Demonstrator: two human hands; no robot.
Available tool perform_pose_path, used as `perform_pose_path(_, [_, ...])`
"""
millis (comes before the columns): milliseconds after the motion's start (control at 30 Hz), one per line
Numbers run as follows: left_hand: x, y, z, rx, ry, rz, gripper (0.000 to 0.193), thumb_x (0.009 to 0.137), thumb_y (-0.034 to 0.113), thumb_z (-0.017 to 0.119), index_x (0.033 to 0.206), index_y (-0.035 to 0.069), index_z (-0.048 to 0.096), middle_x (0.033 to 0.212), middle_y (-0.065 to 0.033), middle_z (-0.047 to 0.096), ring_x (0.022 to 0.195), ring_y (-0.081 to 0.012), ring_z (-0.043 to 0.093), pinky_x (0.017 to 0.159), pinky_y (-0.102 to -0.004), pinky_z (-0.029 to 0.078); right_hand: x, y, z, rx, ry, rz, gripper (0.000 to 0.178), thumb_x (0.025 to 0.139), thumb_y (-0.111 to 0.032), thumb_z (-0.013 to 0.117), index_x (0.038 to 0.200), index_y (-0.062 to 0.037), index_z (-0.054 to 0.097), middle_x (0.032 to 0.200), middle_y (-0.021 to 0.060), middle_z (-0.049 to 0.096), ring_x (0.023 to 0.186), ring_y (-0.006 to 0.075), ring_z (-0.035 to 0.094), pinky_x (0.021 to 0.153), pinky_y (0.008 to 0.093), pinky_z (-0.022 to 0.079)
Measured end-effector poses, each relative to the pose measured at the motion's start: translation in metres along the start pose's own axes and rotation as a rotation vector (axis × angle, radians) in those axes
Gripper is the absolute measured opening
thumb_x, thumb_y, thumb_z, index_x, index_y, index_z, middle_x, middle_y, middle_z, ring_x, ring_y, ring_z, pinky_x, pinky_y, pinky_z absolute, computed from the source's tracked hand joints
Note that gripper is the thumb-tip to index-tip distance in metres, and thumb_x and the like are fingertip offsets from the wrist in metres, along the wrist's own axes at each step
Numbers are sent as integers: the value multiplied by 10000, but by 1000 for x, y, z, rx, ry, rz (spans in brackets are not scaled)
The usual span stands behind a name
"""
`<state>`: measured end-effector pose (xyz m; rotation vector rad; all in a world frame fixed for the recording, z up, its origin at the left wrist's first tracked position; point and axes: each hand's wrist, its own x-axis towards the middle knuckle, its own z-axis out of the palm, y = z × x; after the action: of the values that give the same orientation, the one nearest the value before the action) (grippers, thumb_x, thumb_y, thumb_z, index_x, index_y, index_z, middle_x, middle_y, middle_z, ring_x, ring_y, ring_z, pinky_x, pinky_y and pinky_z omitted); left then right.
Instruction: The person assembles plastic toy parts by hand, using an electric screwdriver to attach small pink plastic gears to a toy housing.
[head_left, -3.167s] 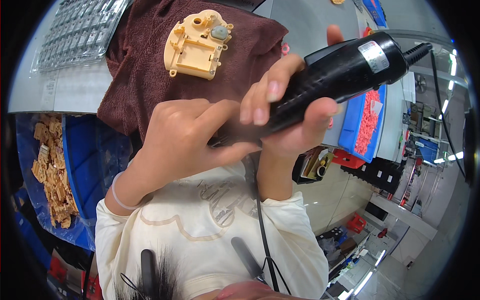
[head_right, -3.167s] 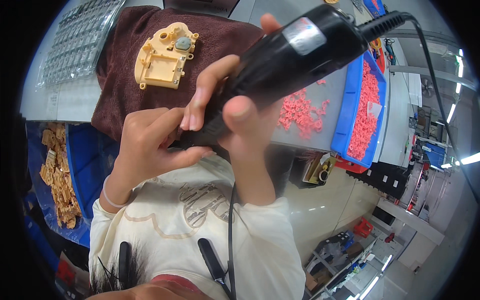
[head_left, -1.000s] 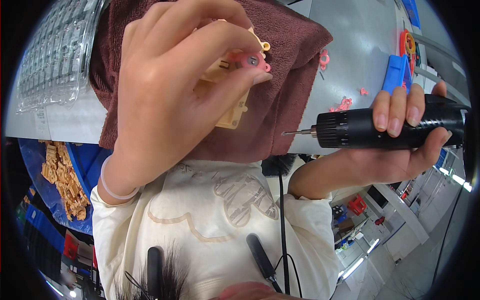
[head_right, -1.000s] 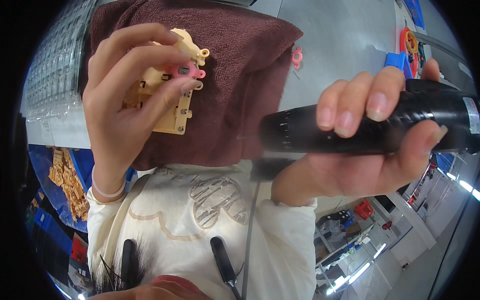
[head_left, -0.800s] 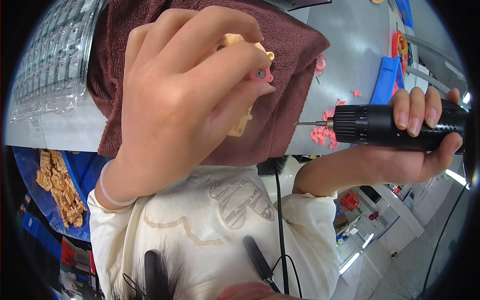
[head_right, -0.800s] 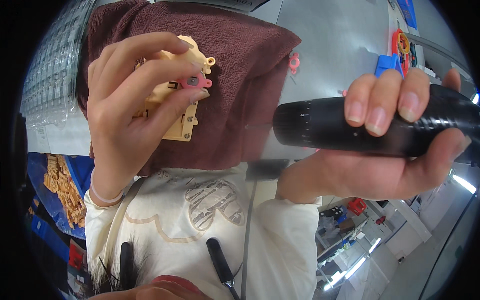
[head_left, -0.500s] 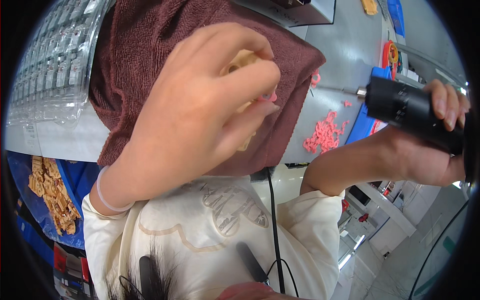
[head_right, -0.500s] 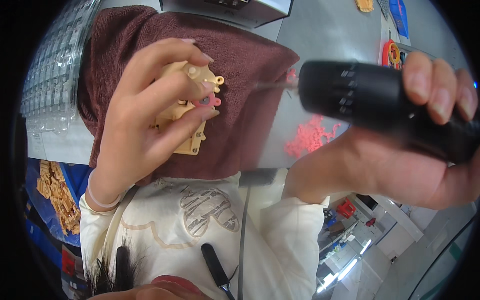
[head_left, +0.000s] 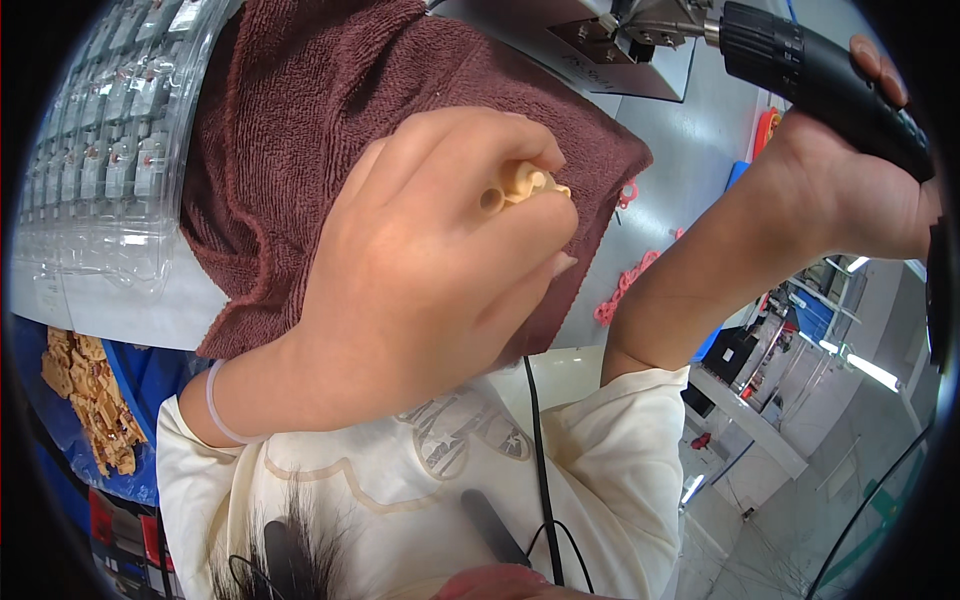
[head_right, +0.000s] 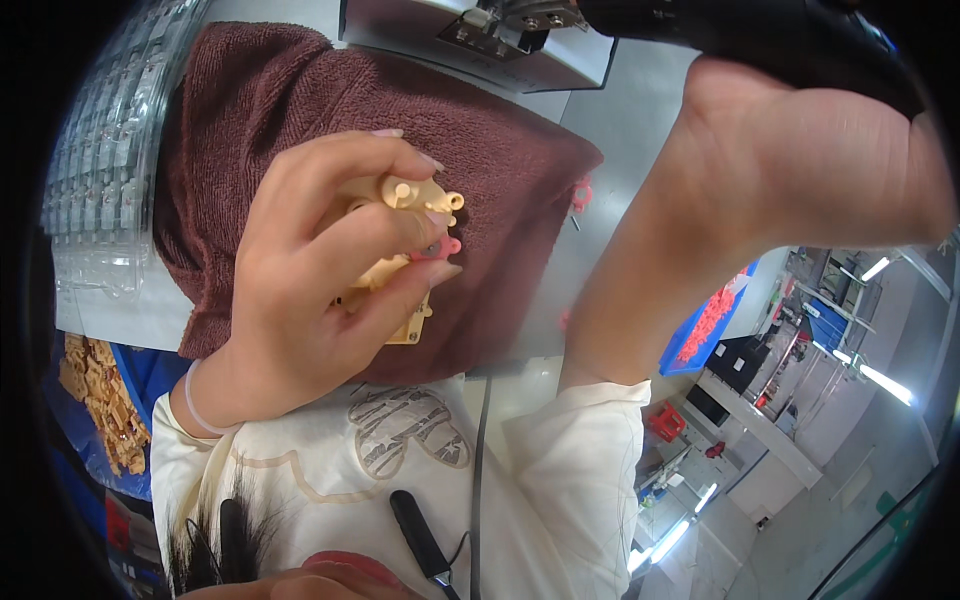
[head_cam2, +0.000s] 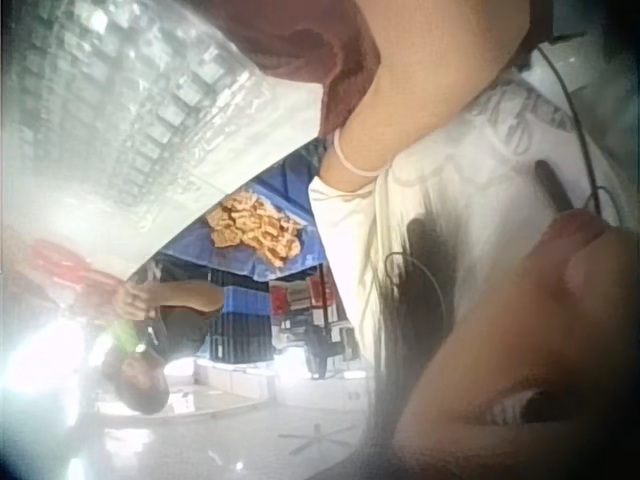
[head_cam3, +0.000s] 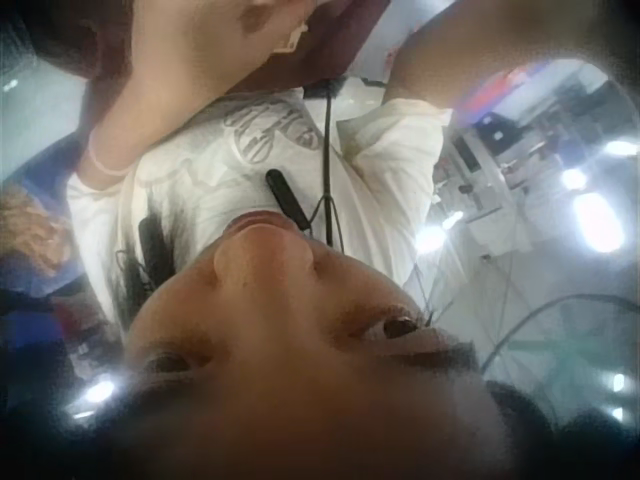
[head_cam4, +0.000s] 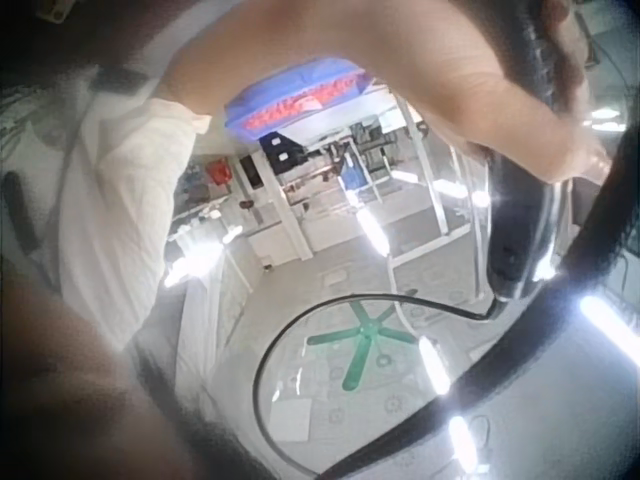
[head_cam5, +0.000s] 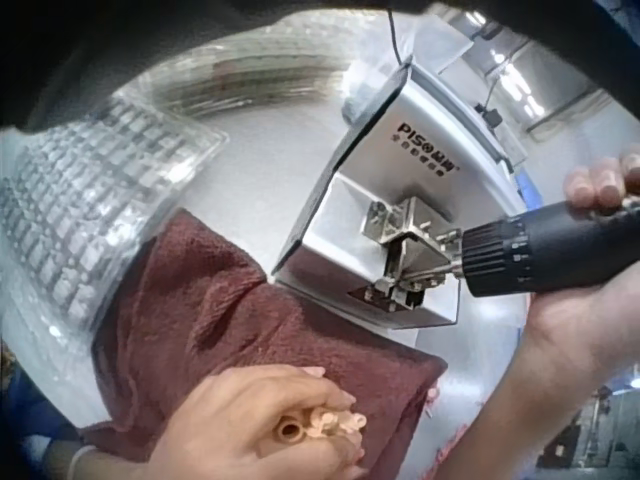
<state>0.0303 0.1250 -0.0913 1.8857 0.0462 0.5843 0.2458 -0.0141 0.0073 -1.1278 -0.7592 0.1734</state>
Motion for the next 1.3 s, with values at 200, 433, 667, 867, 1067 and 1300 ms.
perform_pose_path(200, [-1, -3, -3, -9, -24, -13, 270, 567, 30, 766, 804, 71, 643, 1034, -111, 604, 961, -300, 566, 788, -372, 455, 1, 0, 5, -10, 0, -6, 363, 801, -226, 573, 1028, 21, 434, 771, 69, 440, 628, 143, 462, 571, 282, 400])
perform_pose_path(433, [-2, -3, -4, -1, -28, -28, 224, 592, 53, 757, 786, 78, 647, 1033, -98, 603, 952, -288, 564, 788, -363, 449, 15, -20, -17, -28, 6, -29, 335, 795, -222, 572, 994, 13, 438, 764, 69, 440, 630, 145, 464, 570, 283, 399])
perform_pose_path(667, [-3, -4, -6, -34, -44, -35, 211, 612, 44, 730, 799, 93, 645, 1044, -87, 594, 946, -283, 559, 788, -363, 444, 33, -11, -36, -23, 20, -61, 309, 789, -217, 571, 959, 6, 442, 758, 68, 440, 632, 148, 465, 570, 283, 399])
perform_pose_path(867, [-2, -4, -8, -19, -61, -6, 231, 615, 22, 698, 822, 103, 638, 1030, -79, 599, 939, -281, 556, 792, -357, 440, 76, -14, -105, -27, 43, -98, 286, 784, -213, 570, 929, 0, 446, 752, 68, 439, 633, 150, 466, 569, 284, 398])
perform_pose_path(1067, [-4, -9, -6, -22, -26, 3, 238, 616, 14, 694, 832, 95, 637, 1008, -69, 606, 940, -267, 556, 795, -349, 436, 32, -12, -48, -19, 63, -124, 265, 779, -209, 569, 900, -6, 449, 747, 68, 439, 635, 152, 467, 568, 285, 397])
perform_pose_path(1300, [-6, -9, -8, -35, -35, 1, 216, 638, 37, 693, 839, 91, 637, 1005, -64, 606, 928, -260, 556, 802, -345, 428, 12, -18, -29, -16, 90, -150, 242, 774, -205, 567, 865, -13, 453, 740, 67, 439, 637, 155, 468, 568, 285, 396])
